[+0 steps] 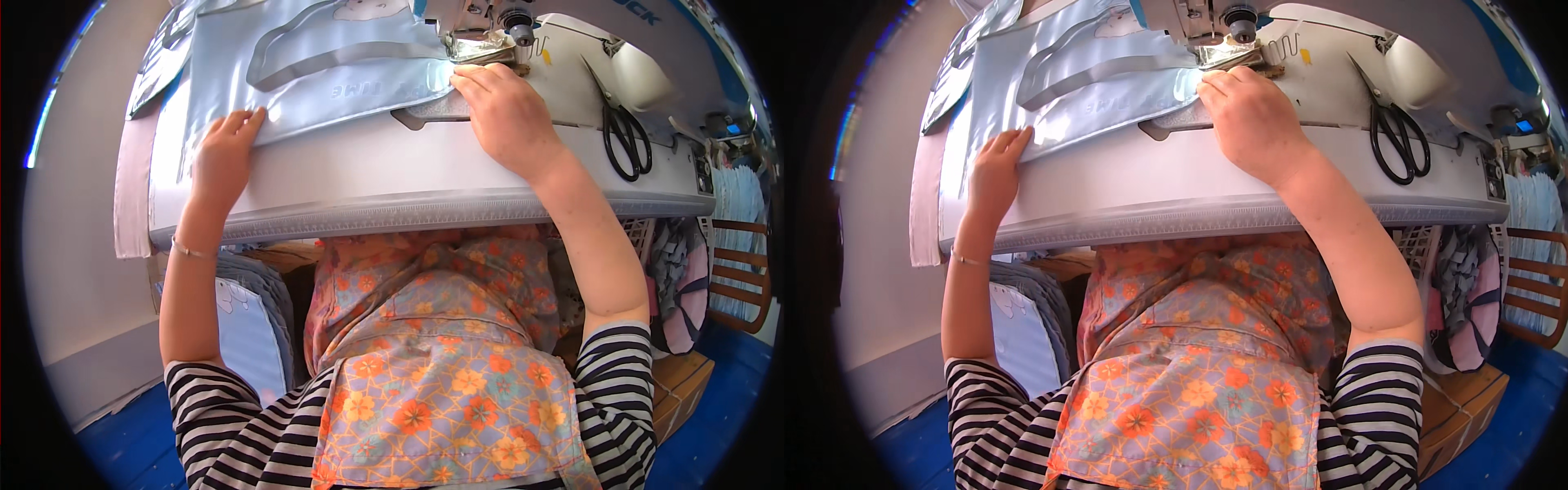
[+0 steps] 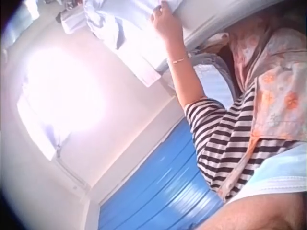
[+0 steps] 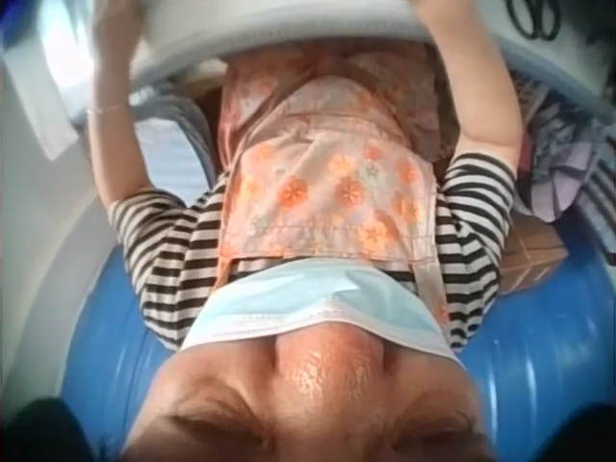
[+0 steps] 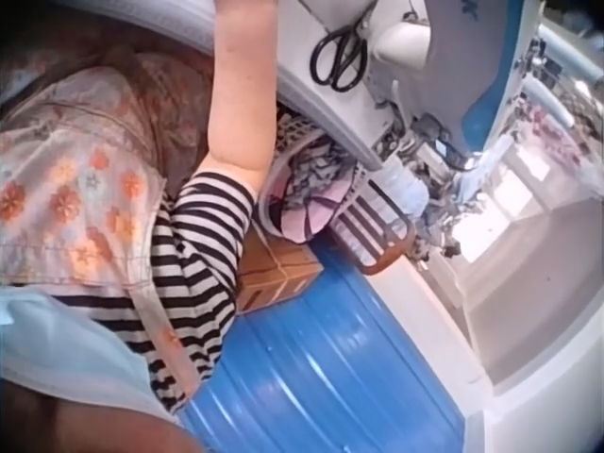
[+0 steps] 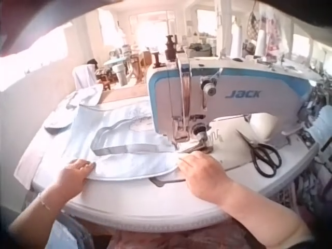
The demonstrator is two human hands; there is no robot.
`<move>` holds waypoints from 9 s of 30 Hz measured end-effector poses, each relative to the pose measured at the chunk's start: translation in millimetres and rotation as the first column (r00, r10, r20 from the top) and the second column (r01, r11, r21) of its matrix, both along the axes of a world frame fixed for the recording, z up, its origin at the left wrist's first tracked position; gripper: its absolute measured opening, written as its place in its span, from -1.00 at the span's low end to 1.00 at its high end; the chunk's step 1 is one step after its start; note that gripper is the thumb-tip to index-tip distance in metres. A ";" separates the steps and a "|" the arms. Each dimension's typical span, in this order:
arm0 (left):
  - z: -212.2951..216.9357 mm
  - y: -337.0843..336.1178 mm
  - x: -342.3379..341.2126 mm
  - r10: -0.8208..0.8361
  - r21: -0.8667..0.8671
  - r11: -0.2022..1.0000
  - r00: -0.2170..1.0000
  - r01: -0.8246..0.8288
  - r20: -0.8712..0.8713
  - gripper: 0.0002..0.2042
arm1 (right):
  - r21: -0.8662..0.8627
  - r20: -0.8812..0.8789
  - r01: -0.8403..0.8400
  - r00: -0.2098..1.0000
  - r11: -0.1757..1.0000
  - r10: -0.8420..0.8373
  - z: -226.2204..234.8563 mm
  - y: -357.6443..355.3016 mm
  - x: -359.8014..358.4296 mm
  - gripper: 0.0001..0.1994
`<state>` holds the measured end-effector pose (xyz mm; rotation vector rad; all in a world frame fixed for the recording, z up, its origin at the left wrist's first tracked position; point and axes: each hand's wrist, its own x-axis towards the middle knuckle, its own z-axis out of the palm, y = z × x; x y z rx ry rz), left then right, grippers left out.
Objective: Sewing straps onto blue fabric items using an industrial sewing machine.
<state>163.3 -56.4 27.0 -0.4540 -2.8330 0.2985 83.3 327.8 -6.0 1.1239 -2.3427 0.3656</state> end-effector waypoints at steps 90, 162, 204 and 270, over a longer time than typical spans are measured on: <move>-42.4 -12.8 209.9 0.321 0.503 0.832 0.943 -0.235 -0.089 -0.61 | -0.209 0.256 -0.022 0.964 0.978 0.077 -0.5 -7.7 65.0 -0.56; -19.8 158.7 55.0 -0.348 0.555 0.787 0.937 0.268 0.041 -0.59 | -0.298 0.201 -0.008 0.977 0.954 0.071 -13.2 12.5 132.9 -0.66; -21.2 67.0 15.6 -0.094 0.145 0.982 0.977 0.123 -0.191 -0.59 | -0.145 0.115 0.021 0.993 0.989 -0.004 -1.2 -30.6 55.2 -0.73; 47.6 283.7 84.8 -0.633 0.851 0.371 0.772 0.371 -0.061 -0.61 | -0.322 0.057 0.249 0.968 0.913 -0.244 90.1 197.9 178.2 -0.77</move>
